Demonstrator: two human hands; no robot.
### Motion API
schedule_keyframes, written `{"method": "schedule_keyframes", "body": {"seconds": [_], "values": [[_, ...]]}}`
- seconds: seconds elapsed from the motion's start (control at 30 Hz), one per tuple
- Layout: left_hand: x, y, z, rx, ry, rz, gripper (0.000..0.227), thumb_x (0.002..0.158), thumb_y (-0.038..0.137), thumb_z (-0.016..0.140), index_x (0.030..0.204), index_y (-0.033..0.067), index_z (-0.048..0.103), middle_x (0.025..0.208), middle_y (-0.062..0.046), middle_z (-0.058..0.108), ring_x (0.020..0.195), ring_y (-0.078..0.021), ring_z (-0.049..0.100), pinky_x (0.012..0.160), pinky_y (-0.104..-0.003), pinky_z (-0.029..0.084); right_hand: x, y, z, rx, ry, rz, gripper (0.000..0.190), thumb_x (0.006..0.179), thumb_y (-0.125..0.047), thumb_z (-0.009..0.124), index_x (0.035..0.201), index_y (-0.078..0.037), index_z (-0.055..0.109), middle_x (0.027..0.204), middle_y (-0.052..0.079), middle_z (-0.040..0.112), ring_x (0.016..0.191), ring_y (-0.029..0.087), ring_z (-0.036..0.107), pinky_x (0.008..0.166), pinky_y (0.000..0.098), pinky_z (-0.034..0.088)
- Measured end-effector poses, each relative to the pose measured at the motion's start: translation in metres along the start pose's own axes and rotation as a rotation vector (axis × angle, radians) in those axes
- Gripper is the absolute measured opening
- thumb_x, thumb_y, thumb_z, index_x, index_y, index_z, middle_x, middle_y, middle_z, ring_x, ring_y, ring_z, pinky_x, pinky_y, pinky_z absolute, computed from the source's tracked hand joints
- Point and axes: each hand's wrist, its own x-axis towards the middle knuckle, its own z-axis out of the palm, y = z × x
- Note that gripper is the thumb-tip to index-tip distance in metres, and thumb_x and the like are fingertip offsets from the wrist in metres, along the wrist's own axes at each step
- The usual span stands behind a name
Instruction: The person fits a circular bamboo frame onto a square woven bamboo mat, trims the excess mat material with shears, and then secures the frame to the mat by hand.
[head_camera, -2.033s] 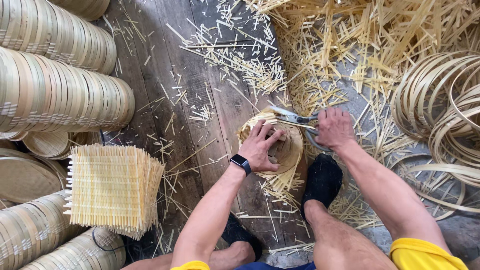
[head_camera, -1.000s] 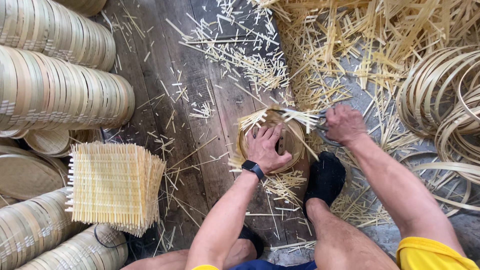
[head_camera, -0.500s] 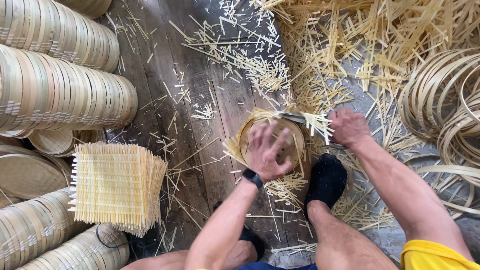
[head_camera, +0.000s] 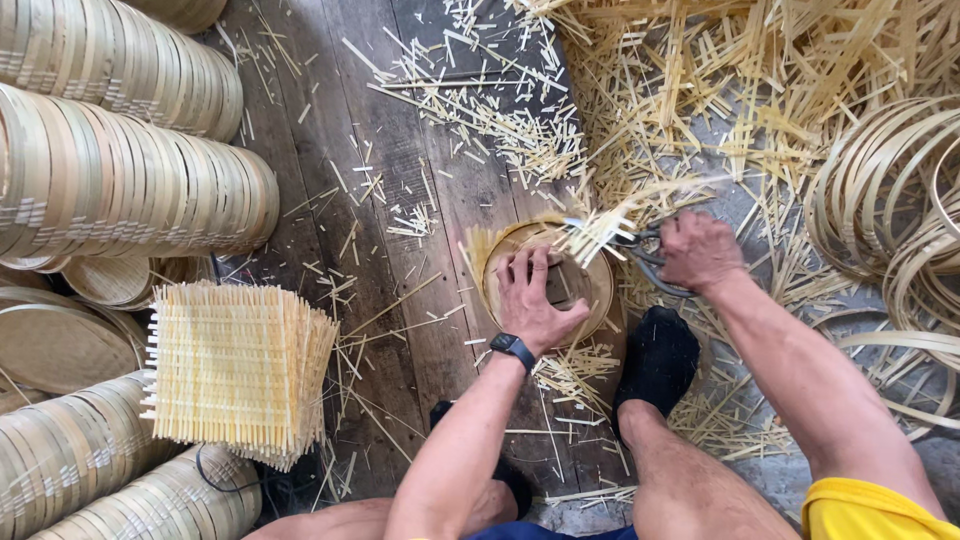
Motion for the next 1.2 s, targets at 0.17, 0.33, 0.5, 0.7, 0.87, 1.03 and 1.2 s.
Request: {"method": "schedule_keyframes", "body": {"seconds": [0.17, 0.33, 0.5, 0.7, 0.87, 1.03, 1.2], "values": [[0.000, -0.004, -0.003, -0.047, -0.014, 0.089, 0.094, 0.058, 0.038, 0.081, 0.141, 0.0103, 0.047, 0.133, -0.017, 0.049, 0.129, -0.0431, 0.040, 0.114, -0.056, 0.036, -0.007, -0.005, -0.032, 0.059, 0.040, 0.028, 0.045, 0.077, -0.049, 0.066, 0.088, -0.005, 0.067, 0.081, 0.011, 0.064, 0.073, 0.021, 0.063, 0.061, 0.0335, 0.057], [0.001, -0.010, -0.006, -0.034, -0.133, 0.141, 0.093, 0.057, 0.040, 0.083, 0.139, 0.0122, 0.048, 0.134, -0.016, 0.050, 0.130, -0.0450, 0.039, 0.114, -0.058, 0.036, 0.010, -0.030, -0.034, -0.023, -0.160, 0.024, 0.057, 0.078, -0.060, 0.067, 0.087, -0.004, 0.064, 0.086, 0.008, 0.063, 0.081, 0.021, 0.061, 0.073, 0.0354, 0.056], [0.008, -0.024, -0.013, -0.030, -0.295, 0.240, 0.096, 0.054, 0.041, 0.085, 0.141, 0.0205, 0.049, 0.139, -0.015, 0.050, 0.139, -0.0461, 0.035, 0.115, -0.057, 0.038, -0.007, -0.002, -0.004, 0.100, -0.173, 0.039, 0.035, 0.100, -0.040, 0.053, 0.105, -0.007, 0.063, 0.101, 0.013, 0.065, 0.089, 0.020, 0.064, 0.076, 0.0351, 0.059], [0.017, -0.031, -0.012, -0.016, -0.403, 0.386, 0.099, 0.053, 0.041, 0.086, 0.143, 0.0219, 0.048, 0.143, -0.013, 0.049, 0.145, -0.0451, 0.034, 0.119, -0.057, 0.033, 0.007, -0.019, -0.031, 0.014, 0.139, 0.000, 0.064, 0.077, -0.065, 0.064, 0.091, -0.002, 0.065, 0.083, 0.013, 0.065, 0.076, 0.023, 0.063, 0.073, 0.0366, 0.059], [0.004, -0.023, 0.003, 0.071, -0.243, 0.114, 0.097, 0.063, 0.050, 0.078, 0.149, 0.0176, 0.047, 0.150, -0.021, 0.045, 0.144, -0.0459, 0.033, 0.118, -0.064, 0.026, 0.003, -0.013, 0.001, 0.084, -0.008, 0.020, 0.021, 0.095, -0.024, 0.056, 0.098, -0.005, 0.063, 0.091, 0.012, 0.065, 0.076, 0.019, 0.062, 0.068, 0.0343, 0.058], [-0.002, 0.005, 0.042, 0.095, -0.005, -0.407, 0.092, 0.079, 0.063, 0.071, 0.143, 0.0010, 0.049, 0.146, -0.022, 0.049, 0.138, -0.0410, 0.038, 0.110, -0.070, 0.019, -0.013, 0.002, -0.022, 0.189, 0.081, 0.048, 0.031, 0.079, -0.035, 0.066, 0.091, -0.006, 0.064, 0.088, 0.011, 0.065, 0.082, 0.024, 0.063, 0.076, 0.0405, 0.058], [0.001, 0.015, 0.031, 0.133, -0.049, -0.335, 0.086, 0.070, 0.054, 0.072, 0.138, 0.0039, 0.057, 0.140, -0.019, 0.054, 0.135, -0.0378, 0.044, 0.109, -0.064, 0.026, 0.006, -0.027, -0.057, 0.074, 0.155, 0.053, 0.053, 0.067, -0.051, 0.068, 0.084, -0.001, 0.065, 0.078, 0.013, 0.064, 0.073, 0.024, 0.062, 0.069, 0.0387, 0.058]]}}
